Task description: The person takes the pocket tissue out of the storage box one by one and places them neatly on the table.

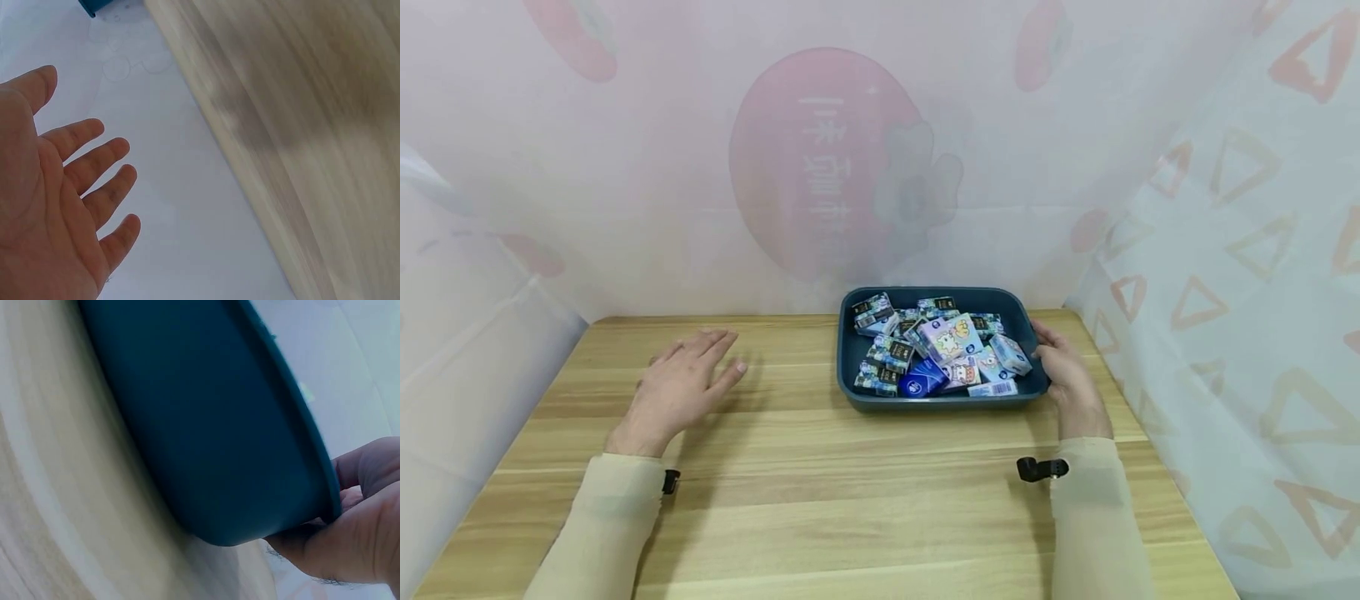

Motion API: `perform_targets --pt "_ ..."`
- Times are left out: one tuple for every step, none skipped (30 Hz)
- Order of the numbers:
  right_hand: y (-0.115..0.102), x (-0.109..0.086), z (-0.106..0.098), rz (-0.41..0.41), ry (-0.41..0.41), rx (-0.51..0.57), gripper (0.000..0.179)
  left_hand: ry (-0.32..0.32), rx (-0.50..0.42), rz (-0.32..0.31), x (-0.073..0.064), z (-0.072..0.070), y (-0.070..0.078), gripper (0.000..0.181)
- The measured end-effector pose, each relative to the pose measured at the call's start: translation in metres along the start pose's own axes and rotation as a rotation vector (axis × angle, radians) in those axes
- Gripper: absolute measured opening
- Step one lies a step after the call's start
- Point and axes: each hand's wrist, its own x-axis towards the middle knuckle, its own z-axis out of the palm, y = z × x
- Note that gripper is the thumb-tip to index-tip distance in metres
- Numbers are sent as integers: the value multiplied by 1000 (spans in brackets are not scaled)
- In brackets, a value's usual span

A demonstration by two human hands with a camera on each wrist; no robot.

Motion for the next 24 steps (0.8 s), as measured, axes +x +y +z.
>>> perform_targets --pt "0 0 0 1 5 -4 84 0 2 9 1 1 1 75" --pt "1 1 0 6 7 1 84 0 0 17 1 2 2 74" --pt "2 1 1 11 9 7 84 0 0 25 1 3 3 73" --pt "3 2 1 11 8 15 84 -1 1 33 2 4 4 73" --pt "4 3 1 16 7 26 85 -3 3 40 2 5 5 72" --pt "5 4 2 18 11 39 86 -2 5 47 3 6 6 72" --pt "6 6 2 18 29 59 86 -1 9 54 3 6 7 71" --pt "8 7 2 20 25 66 87 0 13 61 4 7 9 71" --pt "9 8 2 20 22 67 88 1 16 66 4 7 10 71" --pt "10 9 3 19 17 68 89 3 18 70 4 7 11 70" --pt "10 9 3 21 14 72 90 3 20 73 4 8 12 70" --pt "11 10 4 18 12 70 90 6 24 78 4 8 13 70" --pt "12 10 4 15 11 66 91 5 24 80 4 8 14 70" --pt "12 10 4 13 -5 49 91 5 24 82 4 8 14 69" --pt "13 11 4 10 -4 45 91 4 22 82 4 7 15 69" --pt "14 11 4 6 -2 42 92 2 20 82 3 7 16 69" --pt "14 12 4 4 -1 40 92 0 19 82 3 7 17 69" --pt "15 12 4 2 0 38 92 1 19 84 3 6 18 69" --pt "15 12 4 1 3 34 92 -1 16 84 3 6 18 69" --pt "16 13 4 2 5 31 93 -4 17 84 3 6 19 69" --pt "16 13 5 3 6 31 93 -5 17 83 3 5 20 69" --pt "16 14 5 5 8 31 93 -5 18 85 2 5 21 68" --pt "16 14 5 7 9 31 93 -6 19 87 2 5 22 68" --pt "16 14 5 10 9 29 92 -2 22 92 2 5 23 68"
